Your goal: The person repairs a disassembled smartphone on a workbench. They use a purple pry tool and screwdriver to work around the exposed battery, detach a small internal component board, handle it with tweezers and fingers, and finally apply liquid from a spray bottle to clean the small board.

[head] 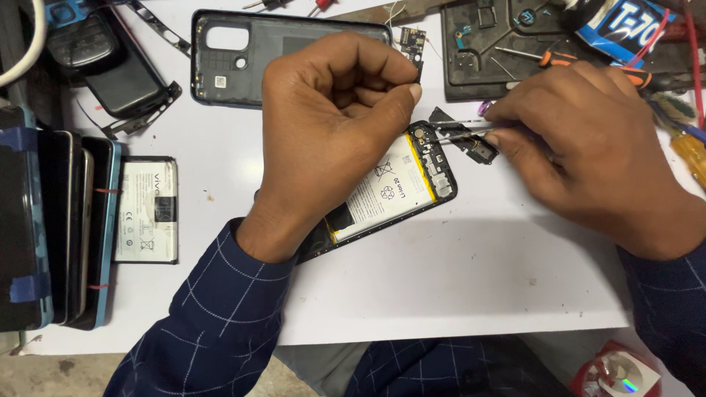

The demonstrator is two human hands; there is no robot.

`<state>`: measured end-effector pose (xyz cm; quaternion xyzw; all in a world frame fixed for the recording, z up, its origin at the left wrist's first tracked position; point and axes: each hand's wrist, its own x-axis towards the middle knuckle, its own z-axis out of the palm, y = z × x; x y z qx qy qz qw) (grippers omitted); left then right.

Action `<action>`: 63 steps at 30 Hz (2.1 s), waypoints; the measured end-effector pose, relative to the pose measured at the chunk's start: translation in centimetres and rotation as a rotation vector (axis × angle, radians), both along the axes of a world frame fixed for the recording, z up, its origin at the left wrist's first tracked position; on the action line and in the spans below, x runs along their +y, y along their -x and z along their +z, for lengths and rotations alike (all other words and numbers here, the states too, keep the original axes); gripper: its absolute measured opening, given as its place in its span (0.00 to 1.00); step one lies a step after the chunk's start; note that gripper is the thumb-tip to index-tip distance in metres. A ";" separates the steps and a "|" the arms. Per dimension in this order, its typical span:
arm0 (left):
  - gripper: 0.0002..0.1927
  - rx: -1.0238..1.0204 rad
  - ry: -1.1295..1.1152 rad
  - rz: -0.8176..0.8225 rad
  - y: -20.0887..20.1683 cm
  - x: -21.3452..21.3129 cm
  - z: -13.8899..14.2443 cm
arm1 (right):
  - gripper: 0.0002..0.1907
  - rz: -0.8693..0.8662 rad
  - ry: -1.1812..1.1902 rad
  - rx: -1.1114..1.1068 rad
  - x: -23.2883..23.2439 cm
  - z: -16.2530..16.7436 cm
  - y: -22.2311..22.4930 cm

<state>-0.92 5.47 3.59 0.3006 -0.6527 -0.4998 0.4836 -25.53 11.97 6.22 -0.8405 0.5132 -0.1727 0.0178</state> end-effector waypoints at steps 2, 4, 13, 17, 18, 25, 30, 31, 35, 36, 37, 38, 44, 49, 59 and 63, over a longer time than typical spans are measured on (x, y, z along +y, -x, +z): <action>0.04 -0.014 0.026 0.005 0.0 -0.1 0.0 | 0.09 -0.004 0.003 0.006 0.0 0.0 0.0; 0.04 -0.020 0.038 0.007 0.1 -0.1 0.0 | 0.09 -0.008 0.002 0.007 -0.1 0.0 -0.1; 0.04 -0.006 0.035 -0.002 0.1 -0.1 -0.1 | 0.08 -0.015 -0.013 -0.006 -0.1 0.1 -0.4; 0.04 -0.017 0.047 0.000 0.0 -0.1 -0.1 | 0.08 -0.013 -0.015 -0.003 -0.1 0.1 -0.5; 0.04 -0.023 0.048 0.002 0.0 -0.1 -0.1 | 0.09 -0.011 -0.017 -0.003 -0.1 0.2 -0.5; 0.04 -0.013 0.021 -0.001 0.1 0.0 0.1 | 0.09 -0.010 -0.004 0.003 -0.1 0.2 -0.5; 0.04 -0.012 0.028 -0.001 0.0 0.0 0.2 | 0.08 -0.038 -0.056 -0.048 0.0 0.0 -0.1; 0.04 -0.016 0.024 0.006 0.0 0.0 0.2 | 0.08 -0.023 -0.121 -0.102 0.1 0.0 0.2; 0.04 -0.005 -0.002 0.005 0.1 0.1 0.3 | 0.09 0.153 -0.351 -0.283 0.8 0.2 1.5; 0.04 0.001 -0.011 -0.002 0.1 0.1 0.4 | 0.09 0.226 -0.399 -0.324 1.0 0.0 1.6; 0.04 -0.008 -0.020 0.003 0.1 0.2 0.4 | 0.10 0.275 -0.435 -0.324 1.2 -0.2 1.8; 0.04 -0.016 -0.028 0.006 0.2 0.2 0.5 | 0.12 0.323 -0.470 -0.322 1.3 -0.3 1.9; 0.04 -0.036 -0.109 -0.011 0.6 1.1 0.9 | 0.13 0.337 -0.489 -0.173 1.8 -0.9 1.2; 0.06 -0.028 -0.146 -0.100 1.1 1.7 0.8 | 0.19 0.221 -0.352 -0.306 1.5 0.3 0.6; 0.06 0.011 -0.319 -0.270 1.2 2.1 0.9 | 0.28 0.114 -0.267 -0.743 0.8 -0.2 -0.5; 0.09 0.069 -0.308 -0.267 1.3 1.9 1.1 | 0.29 0.153 -0.232 -0.891 1.3 -2.1 -1.0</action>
